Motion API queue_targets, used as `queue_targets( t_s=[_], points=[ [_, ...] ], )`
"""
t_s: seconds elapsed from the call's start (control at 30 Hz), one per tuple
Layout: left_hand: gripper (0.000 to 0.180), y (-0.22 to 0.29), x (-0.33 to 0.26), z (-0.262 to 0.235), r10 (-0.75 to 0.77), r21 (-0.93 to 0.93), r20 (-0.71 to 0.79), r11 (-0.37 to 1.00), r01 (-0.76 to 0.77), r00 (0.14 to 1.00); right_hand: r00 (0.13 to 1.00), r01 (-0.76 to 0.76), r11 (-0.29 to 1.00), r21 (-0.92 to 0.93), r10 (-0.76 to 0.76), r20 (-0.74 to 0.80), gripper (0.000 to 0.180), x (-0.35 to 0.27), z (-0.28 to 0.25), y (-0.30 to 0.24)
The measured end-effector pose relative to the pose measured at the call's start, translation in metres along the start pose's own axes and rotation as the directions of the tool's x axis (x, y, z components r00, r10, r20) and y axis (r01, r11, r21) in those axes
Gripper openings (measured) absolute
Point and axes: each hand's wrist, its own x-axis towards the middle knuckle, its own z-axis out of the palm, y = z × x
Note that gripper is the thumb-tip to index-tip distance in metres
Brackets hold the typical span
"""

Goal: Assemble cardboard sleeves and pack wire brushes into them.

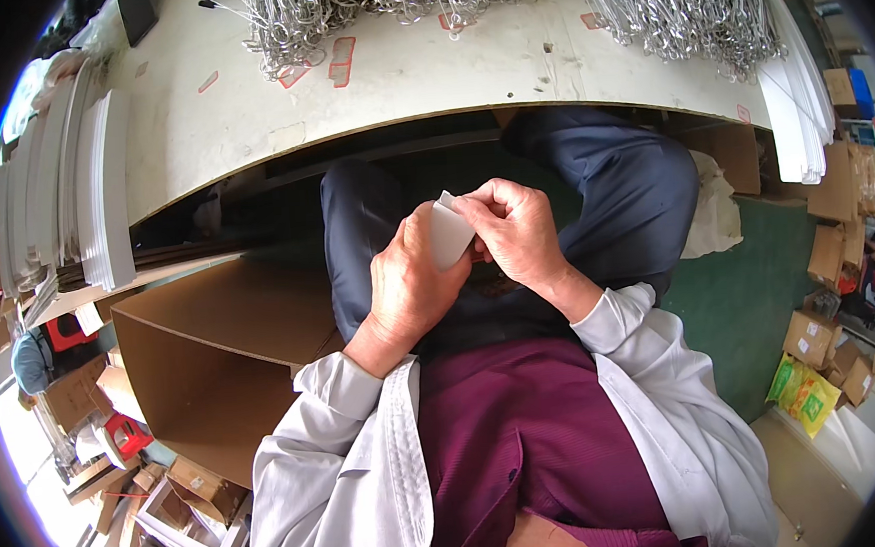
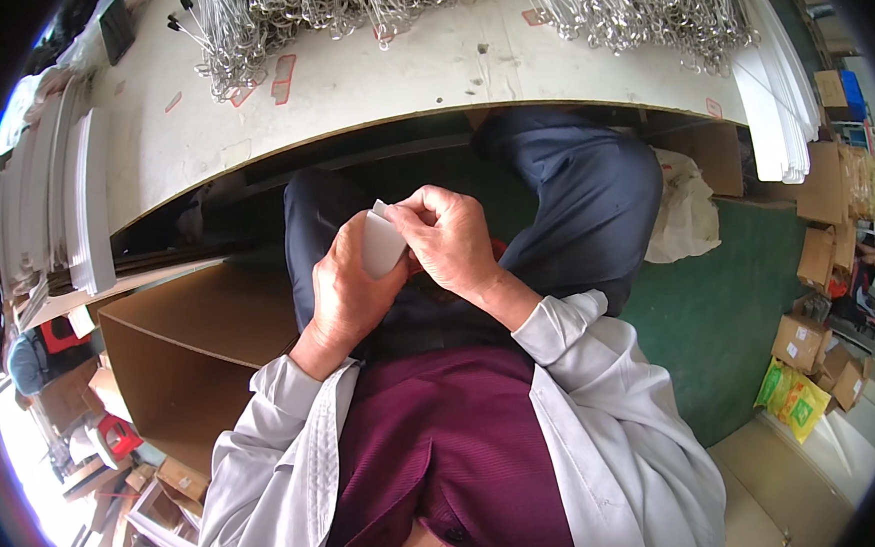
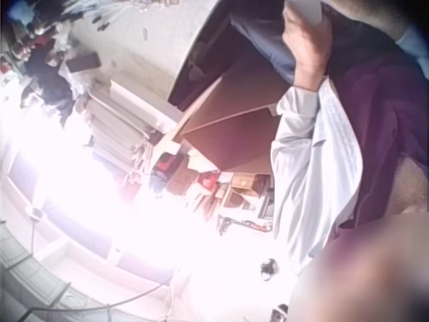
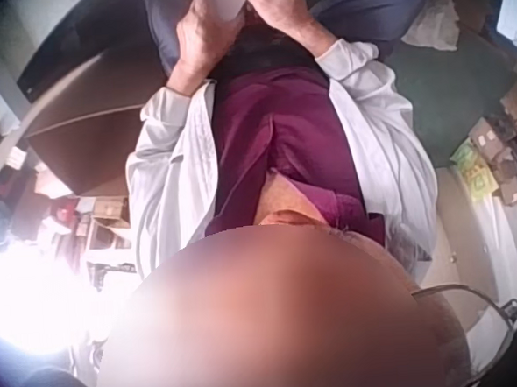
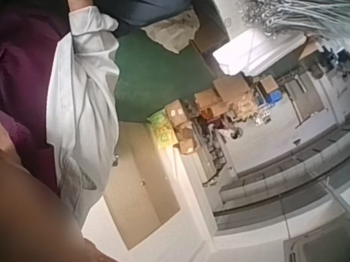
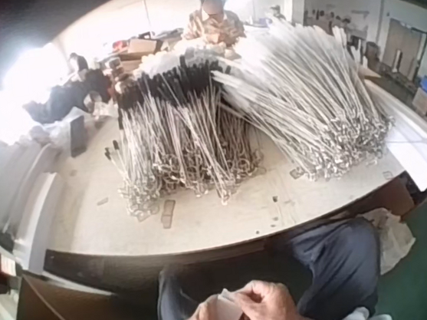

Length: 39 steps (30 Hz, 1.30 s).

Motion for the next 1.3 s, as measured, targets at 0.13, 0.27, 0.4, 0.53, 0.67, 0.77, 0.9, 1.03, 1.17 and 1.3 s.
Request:
queue_targets(
  t_s=[0.13, 0.27, 0.4, 0.53, 0.67, 0.77, 0.9, 1.03, 1.17, 1.3],
  points=[
    [0.058, 0.002, -0.001, 0.0, -0.008, -0.005, -0.036, 1.0, 0.007, 0.999, 0.957, 0.264, 0.923, -0.279, -0.286, -0.041, 0.017, -0.006, 0.006, -0.007],
    [0.061, 0.0, 0.002, -0.003, -0.008, -0.027, -0.055, 1.0, 0.007, 0.998, 0.974, 0.225, 0.966, -0.127, -0.228, -0.007, 0.021, -0.011, 0.006, 0.0],
    [0.062, -0.003, 0.001, -0.004, -0.021, -0.059, -0.036, 0.998, 0.019, 0.999, 0.931, 0.364, 0.906, -0.218, -0.352, 0.094, 0.032, -0.013, 0.005, 0.001],
    [0.061, -0.006, 0.002, -0.008, -0.026, -0.087, -0.04, 0.996, 0.022, 0.999, 0.92, 0.388, 0.885, -0.257, -0.354, 0.17, 0.035, -0.013, 0.006, 0.001],
    [0.058, -0.006, 0.002, -0.011, -0.035, -0.129, -0.051, 0.991, 0.028, 0.998, 0.869, 0.492, 0.823, -0.284, -0.447, 0.209, 0.034, -0.009, 0.008, 0.004],
    [0.057, -0.011, 0.001, -0.008, -0.028, -0.097, -0.081, 0.995, 0.02, 0.996, 0.872, 0.488, 0.833, -0.26, -0.45, 0.194, 0.031, -0.008, 0.011, 0.005],
    [0.069, -0.004, 0.001, -0.027, -0.068, -0.048, 0.04, 0.996, 0.07, 0.997, 0.935, 0.351, 0.919, -0.177, -0.335, 0.116, 0.031, -0.004, 0.014, -0.001],
    [0.074, -0.013, -0.014, -0.051, -0.103, 0.061, 0.12, 0.994, 0.096, 0.987, 0.96, 0.279, 0.954, -0.105, -0.273, 0.067, 0.032, 0.016, -0.001, -0.017],
    [0.064, -0.022, -0.022, -0.083, -0.134, 0.027, 0.141, 0.991, 0.132, 0.981, 0.957, 0.257, 0.966, -0.011, -0.253, 0.144, 0.033, 0.031, -0.005, -0.041],
    [0.059, -0.031, -0.018, -0.109, -0.149, 0.015, 0.136, 0.989, 0.148, 0.979, 0.954, 0.245, 0.968, 0.046, -0.249, 0.168, 0.034, 0.044, 0.012, -0.051]
  ],
)
